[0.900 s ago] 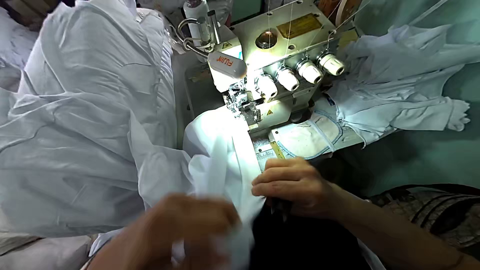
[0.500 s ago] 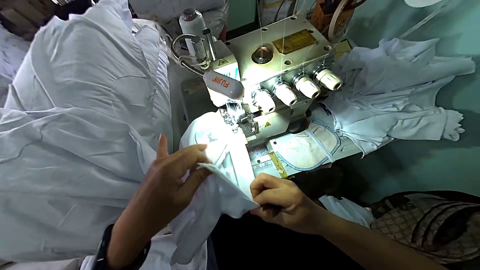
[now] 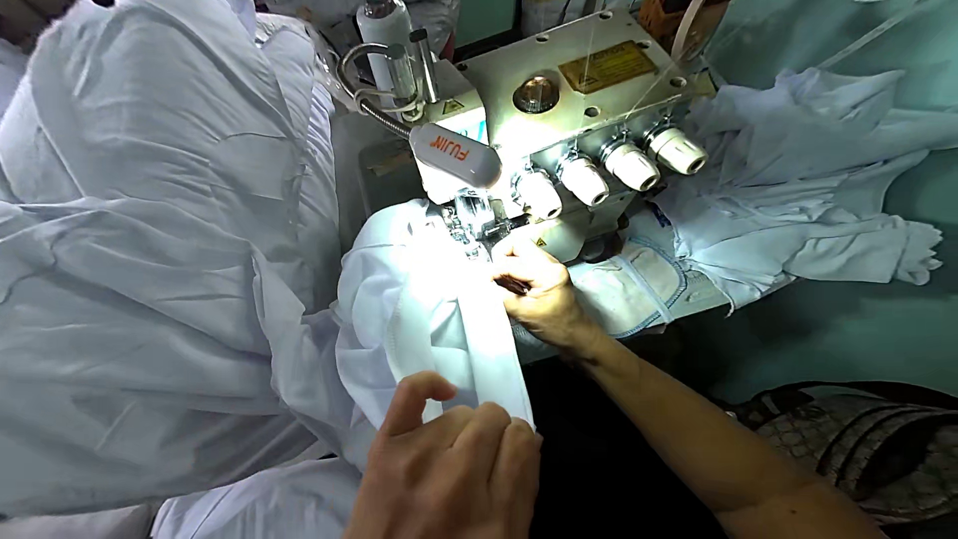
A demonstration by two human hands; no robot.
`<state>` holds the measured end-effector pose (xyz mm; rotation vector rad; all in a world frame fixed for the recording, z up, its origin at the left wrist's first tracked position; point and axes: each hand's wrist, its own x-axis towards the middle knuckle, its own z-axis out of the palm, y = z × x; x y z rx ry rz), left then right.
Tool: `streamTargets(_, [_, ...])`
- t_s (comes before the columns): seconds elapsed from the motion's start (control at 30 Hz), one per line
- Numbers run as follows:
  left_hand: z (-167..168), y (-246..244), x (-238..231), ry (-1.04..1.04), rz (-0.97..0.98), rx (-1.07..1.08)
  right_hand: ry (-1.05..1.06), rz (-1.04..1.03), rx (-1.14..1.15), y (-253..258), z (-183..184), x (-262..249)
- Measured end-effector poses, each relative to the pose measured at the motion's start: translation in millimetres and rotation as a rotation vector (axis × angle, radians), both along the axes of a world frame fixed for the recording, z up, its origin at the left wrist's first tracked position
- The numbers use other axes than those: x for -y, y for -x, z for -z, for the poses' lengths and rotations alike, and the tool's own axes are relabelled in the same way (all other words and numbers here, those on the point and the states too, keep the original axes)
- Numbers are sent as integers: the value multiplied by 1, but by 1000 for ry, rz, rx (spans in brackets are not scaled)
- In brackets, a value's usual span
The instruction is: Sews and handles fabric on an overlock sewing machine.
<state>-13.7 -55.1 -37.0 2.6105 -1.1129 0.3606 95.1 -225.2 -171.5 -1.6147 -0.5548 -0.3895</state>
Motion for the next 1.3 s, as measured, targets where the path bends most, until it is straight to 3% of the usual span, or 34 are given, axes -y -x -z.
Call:
streamTargets(0.1, [4, 6, 10, -53, -42, 55, -14, 139, -51, 13, -5, -3])
streamTargets(0.17, [5, 11, 16, -68, -88, 71, -110, 208, -251, 42, -6, -15])
streamTargets(0.2, [7, 13, 21, -70, -105, 77, -174, 115, -444, 63, -8, -21])
streamTargets(0.27, [17, 18, 32, -105, -110, 90, -306, -336, -1001, 99, -11, -22])
streamTargets(0.3, [25, 20, 37, -136, -103, 93, -305, -533, -1203, 108, 9, -25])
streamTargets(0.33, [34, 23, 39, -162, -101, 96, -194, -698, -1254, 112, 34, -27])
streamTargets(0.4, [49, 29, 34, -164, -104, 90, 65, -759, -1052, 110, 54, -23])
streamTargets(0.5, [61, 40, 17, -67, -111, 85, 273, -304, -605, 91, 35, 3])
streamTargets(0.6, [69, 48, 8, 32, -81, 105, 265, 39, -110, 89, 28, 37])
streamTargets(0.67, [74, 49, 6, 125, -33, 103, 358, -31, 153, 100, 1, 60])
streamTargets(0.77, [81, 46, 8, 325, 35, 53, 424, -169, 368, 108, -22, 58])
streamTargets(0.87, [104, 26, 8, 391, -136, 64, 280, -217, 323, 103, -21, 44])
streamTargets(1.0, [138, -20, -27, 216, -403, 405, 230, -252, 195, 112, -16, 40])
streamTargets(1.13, [109, -19, -36, 144, -316, 553, 250, -261, 124, 112, -14, 41])
streamTargets(1.3, [108, -46, -44, 71, -255, 601, 241, -134, 51, 98, -2, 31])
